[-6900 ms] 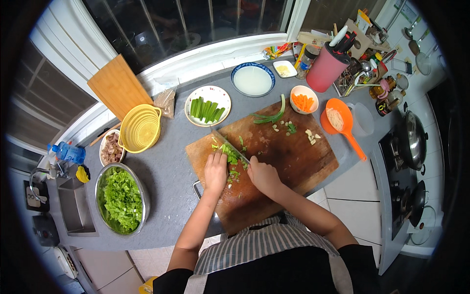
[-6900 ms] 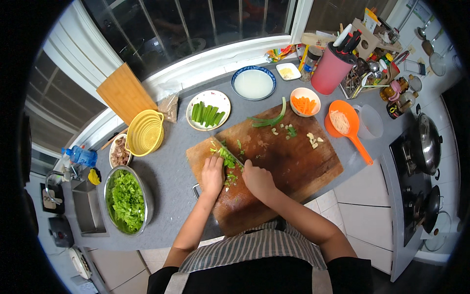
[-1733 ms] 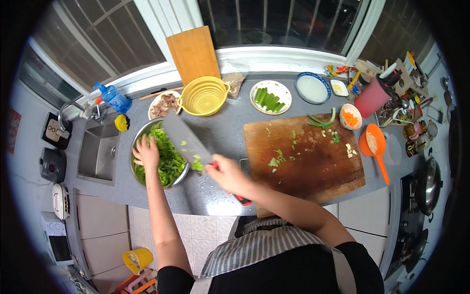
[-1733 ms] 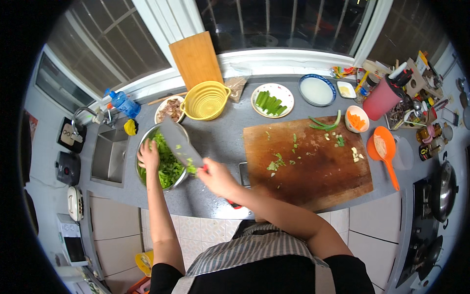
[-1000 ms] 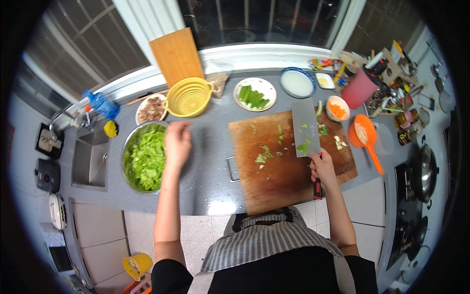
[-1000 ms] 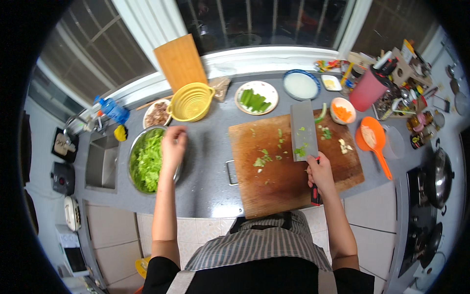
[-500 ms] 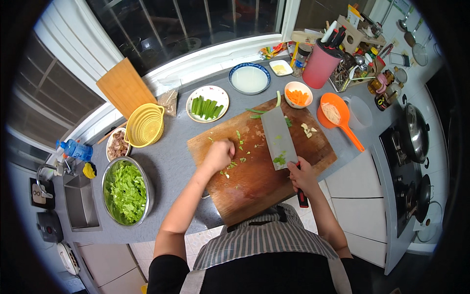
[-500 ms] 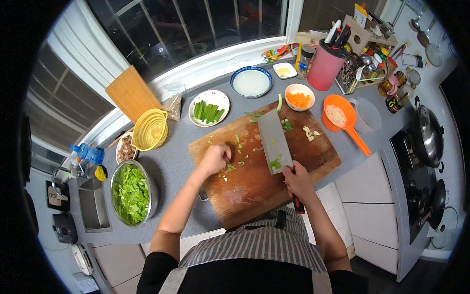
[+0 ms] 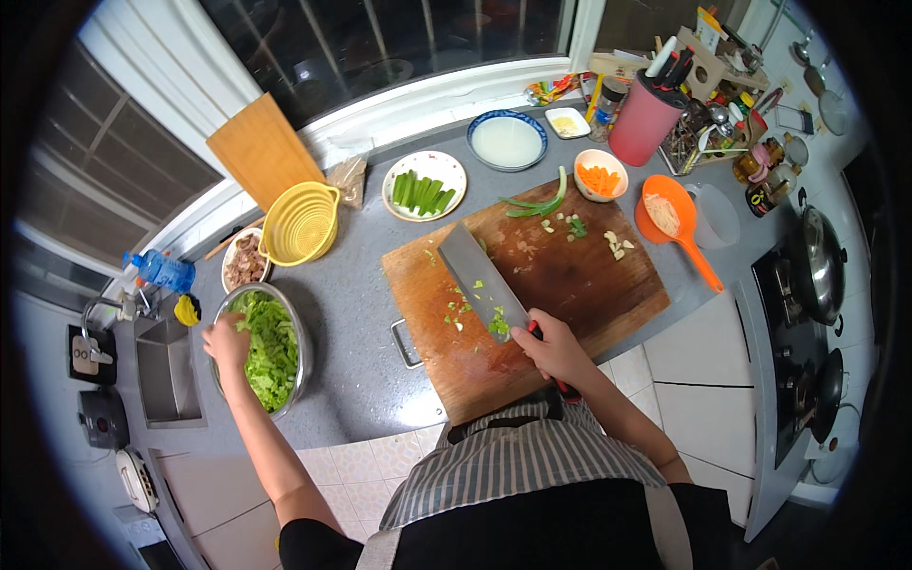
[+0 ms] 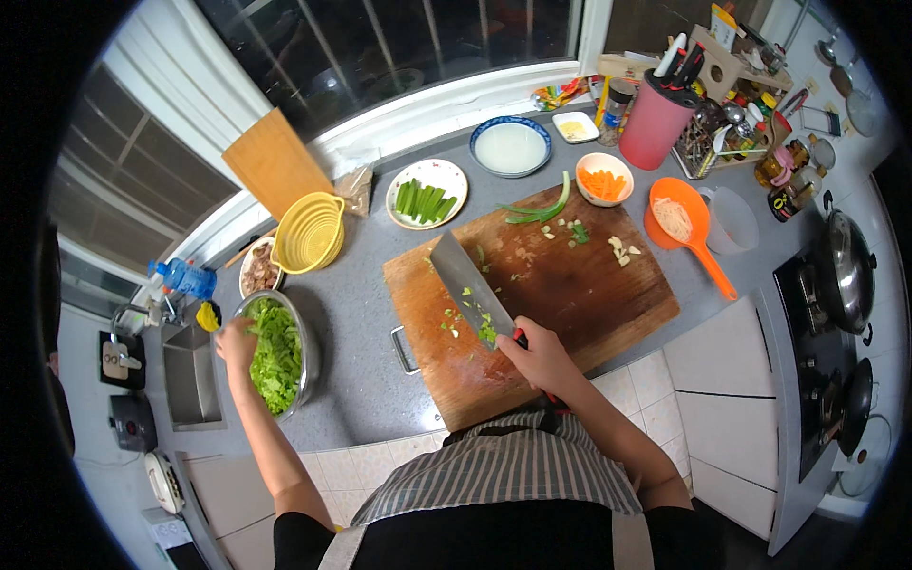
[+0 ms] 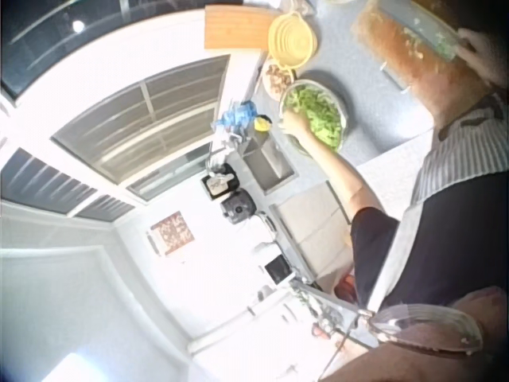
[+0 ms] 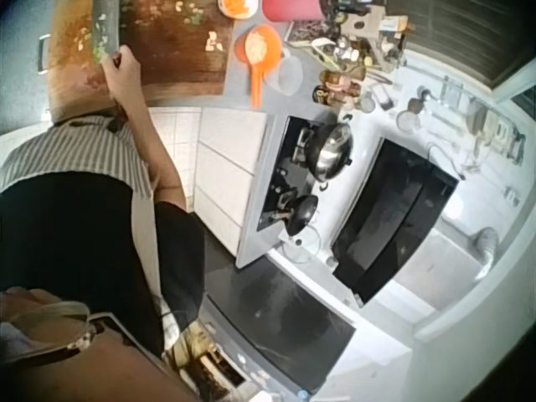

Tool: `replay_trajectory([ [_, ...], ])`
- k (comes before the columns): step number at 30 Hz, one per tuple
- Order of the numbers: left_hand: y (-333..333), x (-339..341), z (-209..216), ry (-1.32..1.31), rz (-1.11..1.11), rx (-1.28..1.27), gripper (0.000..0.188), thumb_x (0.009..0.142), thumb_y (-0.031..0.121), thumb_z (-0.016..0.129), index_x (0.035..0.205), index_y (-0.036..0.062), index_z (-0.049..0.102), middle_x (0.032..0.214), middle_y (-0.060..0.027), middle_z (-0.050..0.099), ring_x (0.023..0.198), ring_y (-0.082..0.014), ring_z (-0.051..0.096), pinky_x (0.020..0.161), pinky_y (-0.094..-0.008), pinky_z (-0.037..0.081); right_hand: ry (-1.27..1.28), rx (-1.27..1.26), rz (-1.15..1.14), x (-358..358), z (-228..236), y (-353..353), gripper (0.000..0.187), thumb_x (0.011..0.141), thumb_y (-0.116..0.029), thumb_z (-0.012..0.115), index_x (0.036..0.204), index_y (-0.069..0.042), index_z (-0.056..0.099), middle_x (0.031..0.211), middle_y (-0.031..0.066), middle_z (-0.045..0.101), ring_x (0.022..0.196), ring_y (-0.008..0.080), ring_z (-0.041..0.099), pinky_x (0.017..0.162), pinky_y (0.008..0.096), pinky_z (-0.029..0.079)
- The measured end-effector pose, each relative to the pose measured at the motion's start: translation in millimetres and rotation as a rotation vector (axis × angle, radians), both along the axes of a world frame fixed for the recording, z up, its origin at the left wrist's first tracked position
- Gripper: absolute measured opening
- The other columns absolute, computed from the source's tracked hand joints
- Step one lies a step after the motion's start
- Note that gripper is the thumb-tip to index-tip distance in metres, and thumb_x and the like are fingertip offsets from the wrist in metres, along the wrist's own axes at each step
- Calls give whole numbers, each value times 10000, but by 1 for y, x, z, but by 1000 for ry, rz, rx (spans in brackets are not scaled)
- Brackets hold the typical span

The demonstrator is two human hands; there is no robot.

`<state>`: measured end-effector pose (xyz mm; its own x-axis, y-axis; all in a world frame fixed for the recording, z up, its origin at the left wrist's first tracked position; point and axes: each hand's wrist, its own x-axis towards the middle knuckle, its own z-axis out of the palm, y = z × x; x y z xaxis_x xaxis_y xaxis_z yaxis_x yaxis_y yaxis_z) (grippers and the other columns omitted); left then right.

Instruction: The person chops lettuce leaves on a wooden cutting board using a knife and places the chopped pieces into a metal bowl. The person then washes the cutting board and knife at the sink.

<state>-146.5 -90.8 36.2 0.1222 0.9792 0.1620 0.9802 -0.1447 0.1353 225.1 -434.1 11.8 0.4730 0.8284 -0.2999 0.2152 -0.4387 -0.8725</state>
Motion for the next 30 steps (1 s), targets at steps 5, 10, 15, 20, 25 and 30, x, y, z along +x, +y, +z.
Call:
replay_trajectory([
  [5, -18, -31, -9, -514, -112, 96, 248, 750, 18, 616, 983, 71, 680, 1085, -100, 623, 1043, -293, 561, 916, -399, 418, -547, 255, 220, -48, 17, 45, 192, 786, -119, 625, 935, -74, 513, 685, 108, 586, 622, 266, 618, 531, 372, 468],
  [10, -56, -36, 11, -781, -150, 264, 157, 801, -37, 570, 922, 22, 650, 875, -84, 599, 765, -166, 583, 679, -277, 480, -806, 480, 486, -95, 21, 102, 340, 706, -70, 671, 996, -77, 493, 782, 79, 593, 728, 259, 625, 604, 370, 484],
  [15, -98, 10, 32, -692, -529, 16, 48, 782, 29, 607, 829, 25, 617, 827, -110, 590, 741, -247, 592, 678, -342, 488, -841, 580, 678, -158, 20, 161, 338, 704, -46, 653, 972, -64, 447, 751, 93, 592, 700, 289, 624, 581, 409, 488],
  [20, -65, -13, 0, -304, -461, 254, 87, 685, 78, 619, 761, 40, 636, 814, -151, 596, 832, -327, 567, 732, -434, 457, -860, 629, 743, -193, 23, 175, 326, 705, -87, 647, 958, -59, 444, 750, 99, 590, 697, 296, 625, 581, 412, 499],
  [25, -38, -100, -21, -252, 35, 498, 200, 737, 117, 705, 910, 36, 649, 1007, -137, 589, 962, -321, 533, 836, -433, 415, -747, 512, 519, -147, 7, 124, 312, 713, -88, 651, 947, -72, 446, 763, 99, 597, 724, 297, 627, 585, 419, 485],
  [30, -32, -65, -41, -65, 35, 332, 142, 767, 166, 698, 839, 45, 678, 1055, -69, 561, 1041, -296, 469, 856, -461, 371, -795, 273, 70, -80, -33, 32, 326, 724, -122, 664, 985, -92, 471, 773, 84, 617, 751, 310, 624, 615, 417, 481],
])
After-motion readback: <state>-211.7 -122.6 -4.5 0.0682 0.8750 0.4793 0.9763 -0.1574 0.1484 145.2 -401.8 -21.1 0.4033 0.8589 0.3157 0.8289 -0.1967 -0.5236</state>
